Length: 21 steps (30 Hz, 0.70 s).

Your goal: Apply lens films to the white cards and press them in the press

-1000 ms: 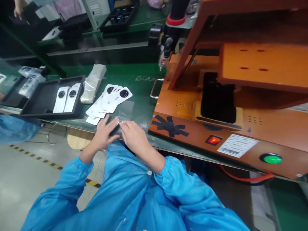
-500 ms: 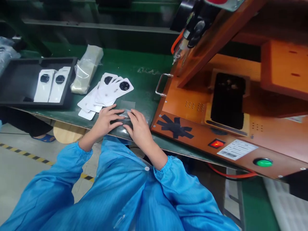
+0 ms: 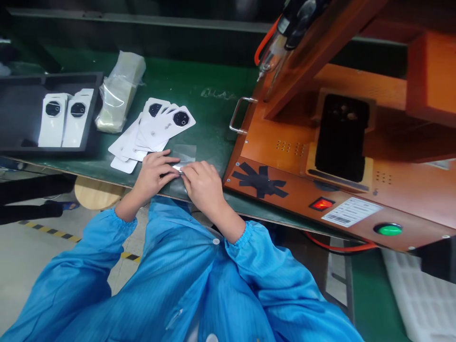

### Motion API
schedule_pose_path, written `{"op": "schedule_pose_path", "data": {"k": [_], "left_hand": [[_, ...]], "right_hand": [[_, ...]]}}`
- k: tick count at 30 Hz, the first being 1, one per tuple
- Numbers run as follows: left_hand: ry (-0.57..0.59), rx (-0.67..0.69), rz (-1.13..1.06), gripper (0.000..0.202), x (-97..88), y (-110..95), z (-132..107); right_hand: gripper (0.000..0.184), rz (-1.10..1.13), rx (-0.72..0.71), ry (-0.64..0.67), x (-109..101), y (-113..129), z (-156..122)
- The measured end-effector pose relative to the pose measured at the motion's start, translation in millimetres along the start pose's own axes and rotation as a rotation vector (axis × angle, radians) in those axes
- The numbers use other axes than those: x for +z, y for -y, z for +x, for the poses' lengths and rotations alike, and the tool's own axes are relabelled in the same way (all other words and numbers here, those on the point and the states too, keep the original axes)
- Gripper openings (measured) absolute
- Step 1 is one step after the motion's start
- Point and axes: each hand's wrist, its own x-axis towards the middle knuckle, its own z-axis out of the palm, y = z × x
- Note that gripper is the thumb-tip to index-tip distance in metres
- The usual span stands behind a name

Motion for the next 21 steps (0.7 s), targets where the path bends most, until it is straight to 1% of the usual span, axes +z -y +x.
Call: {"op": "schedule_pose_path", "data": {"k": [3, 7, 9, 11, 12, 14, 16, 17, 19, 21], "left_hand": [[0.025, -0.012, 0.028, 0.009, 0.9, 1, 0], [0.038, 0.005, 0.055, 0.011, -1.2, 3, 0], [0.046, 0.012, 0.079, 0.014, -2.9, 3, 0], [0.079, 0.017, 0.113, 0.018, -5.0, 0, -1], [0.107, 0.024, 0.135, 0.022, -6.2, -3, -2], [0.165, 0.039, 0.192, 0.042, -8.8, -9, -4], [0.203, 0.046, 0.247, 0.065, -11.1, -15, -5], [0.214, 0.040, 0.268, 0.074, -12.0, -18, -5], [0.239, 0.023, 0.290, 0.082, -13.7, -24, -2], [0.285, 0.020, 0.286, 0.084, -15.9, -28, 4]], "right_hand": [[0.023, -0.032, -0.025, -0.030, -2, 4, -2], [0.022, -0.072, -0.069, -0.080, -5, 5, -4], [0.022, -0.078, -0.121, -0.117, -8, 5, -5], [0.023, -0.091, -0.213, -0.190, -10, 4, -5], [0.023, -0.108, -0.254, -0.222, -10, 3, -6], [0.023, -0.147, -0.287, -0.248, -12, 2, -11], [0.022, -0.141, -0.267, -0.220, -15, 3, -21], [0.020, -0.112, -0.250, -0.203, -18, 6, -28], [0.016, -0.023, -0.218, -0.195, -29, 12, -44], [0.017, 0.077, -0.176, -0.239, -45, 20, -56]]}}
